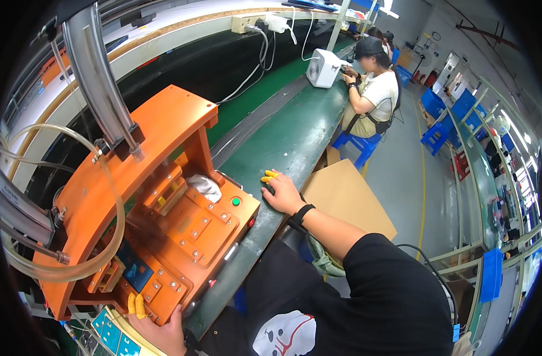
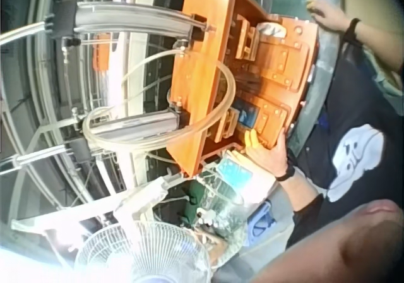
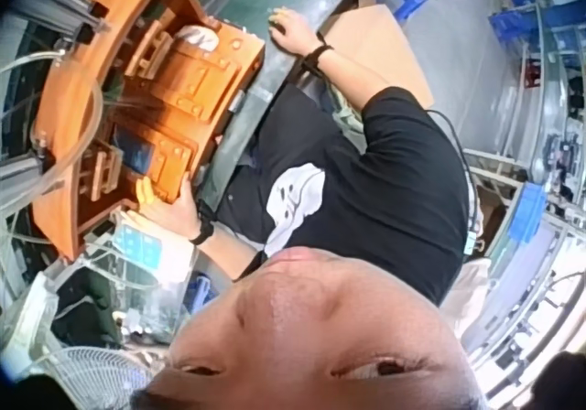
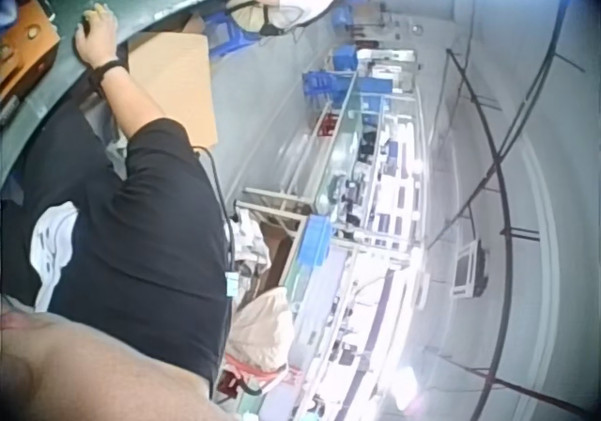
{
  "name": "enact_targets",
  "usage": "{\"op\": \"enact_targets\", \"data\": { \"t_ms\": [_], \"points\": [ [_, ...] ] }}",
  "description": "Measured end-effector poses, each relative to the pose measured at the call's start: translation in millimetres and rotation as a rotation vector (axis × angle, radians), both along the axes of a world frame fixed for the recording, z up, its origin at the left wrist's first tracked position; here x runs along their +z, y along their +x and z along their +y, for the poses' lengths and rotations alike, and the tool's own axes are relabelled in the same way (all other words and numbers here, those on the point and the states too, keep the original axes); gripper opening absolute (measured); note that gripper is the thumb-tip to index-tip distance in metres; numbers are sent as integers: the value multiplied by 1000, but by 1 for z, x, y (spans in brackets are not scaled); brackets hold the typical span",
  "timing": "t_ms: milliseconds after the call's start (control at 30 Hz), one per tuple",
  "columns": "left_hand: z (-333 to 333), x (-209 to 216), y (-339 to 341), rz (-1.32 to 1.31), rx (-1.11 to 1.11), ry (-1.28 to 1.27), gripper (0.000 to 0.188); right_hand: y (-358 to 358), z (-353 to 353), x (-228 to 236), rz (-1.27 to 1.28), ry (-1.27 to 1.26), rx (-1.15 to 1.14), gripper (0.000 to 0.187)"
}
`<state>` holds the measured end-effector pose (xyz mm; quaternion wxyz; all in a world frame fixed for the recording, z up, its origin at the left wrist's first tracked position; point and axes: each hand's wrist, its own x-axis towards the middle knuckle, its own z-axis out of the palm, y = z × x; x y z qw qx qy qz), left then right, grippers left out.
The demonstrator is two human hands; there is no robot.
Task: Using a pneumatic press machine to join or stamp small plastic components on an assembly line.
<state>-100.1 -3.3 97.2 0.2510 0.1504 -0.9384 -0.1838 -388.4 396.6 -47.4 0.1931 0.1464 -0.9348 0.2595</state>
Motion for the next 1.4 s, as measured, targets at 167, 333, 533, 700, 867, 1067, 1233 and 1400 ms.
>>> {"op": "enact_targets", "data": {
  "t_ms": [167, 333, 533, 700, 867, 1067, 1233, 1400],
  "points": [
    [-11, -15, -3, 36, -51, -38, 85, 0, 6, -1, 36, -10, -5, 32],
    [-11, -19, -4, 43, -43, -24, 84, 1, 6, -1, 14, -6, -3, 32],
    [-10, -19, -4, 79, -37, -41, 89, 0, 5, 1, 13, 1, -8, 32],
    [-8, -18, -7, 116, -53, -3, 88, 0, 6, 0, 0, 20, -20, 33],
    [-7, -17, -6, 103, -37, -2, 88, 1, 7, 0, 0, 14, -20, 33],
    [-10, -16, -3, 100, -42, -25, 89, -2, 3, -5, 15, 16, -9, 33],
    [-7, -14, -7, 139, -70, -28, 91, -4, 6, -7, 60, 35, -8, 32],
    [-5, -11, -13, 176, -87, -28, 90, -4, 13, -2, 41, 4, 0, 32]
  ]
}}
